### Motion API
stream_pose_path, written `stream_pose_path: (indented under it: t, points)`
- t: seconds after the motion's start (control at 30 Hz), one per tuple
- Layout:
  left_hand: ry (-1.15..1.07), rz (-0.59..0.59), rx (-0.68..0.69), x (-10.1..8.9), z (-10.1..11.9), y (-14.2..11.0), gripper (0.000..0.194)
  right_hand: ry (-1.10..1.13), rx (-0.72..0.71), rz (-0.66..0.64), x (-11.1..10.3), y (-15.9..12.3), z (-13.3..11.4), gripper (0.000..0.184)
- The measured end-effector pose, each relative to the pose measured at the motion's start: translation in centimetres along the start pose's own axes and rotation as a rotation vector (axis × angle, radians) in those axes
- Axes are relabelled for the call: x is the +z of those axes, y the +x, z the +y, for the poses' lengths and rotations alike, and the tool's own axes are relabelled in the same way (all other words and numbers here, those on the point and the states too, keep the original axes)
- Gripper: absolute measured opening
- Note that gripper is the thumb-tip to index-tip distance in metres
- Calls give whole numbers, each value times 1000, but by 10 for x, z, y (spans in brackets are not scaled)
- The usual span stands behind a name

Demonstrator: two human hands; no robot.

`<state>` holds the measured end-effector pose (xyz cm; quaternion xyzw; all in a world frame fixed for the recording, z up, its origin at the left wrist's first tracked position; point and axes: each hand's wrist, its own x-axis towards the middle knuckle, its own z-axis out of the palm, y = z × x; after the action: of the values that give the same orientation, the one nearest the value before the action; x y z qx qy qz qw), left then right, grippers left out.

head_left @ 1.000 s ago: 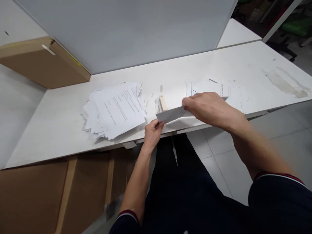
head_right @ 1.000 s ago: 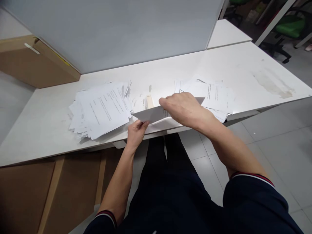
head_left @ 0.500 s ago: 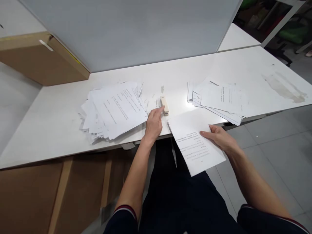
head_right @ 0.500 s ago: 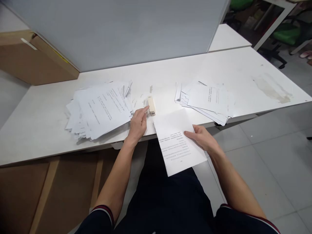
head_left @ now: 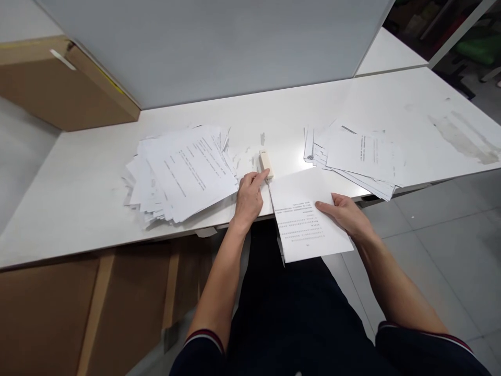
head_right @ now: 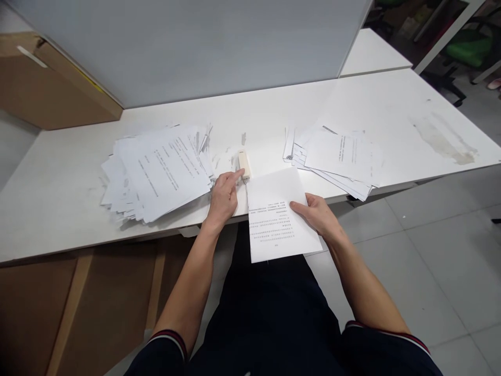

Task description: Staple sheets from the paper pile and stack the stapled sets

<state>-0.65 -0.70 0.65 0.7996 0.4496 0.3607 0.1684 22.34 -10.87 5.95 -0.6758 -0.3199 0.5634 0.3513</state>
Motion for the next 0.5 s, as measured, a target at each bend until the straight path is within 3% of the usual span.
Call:
stream_pose_path:
  t: [0.5]
  points:
    - [3,18,-6,5,-3,-1,48,44,3,-19,5,9,1,27]
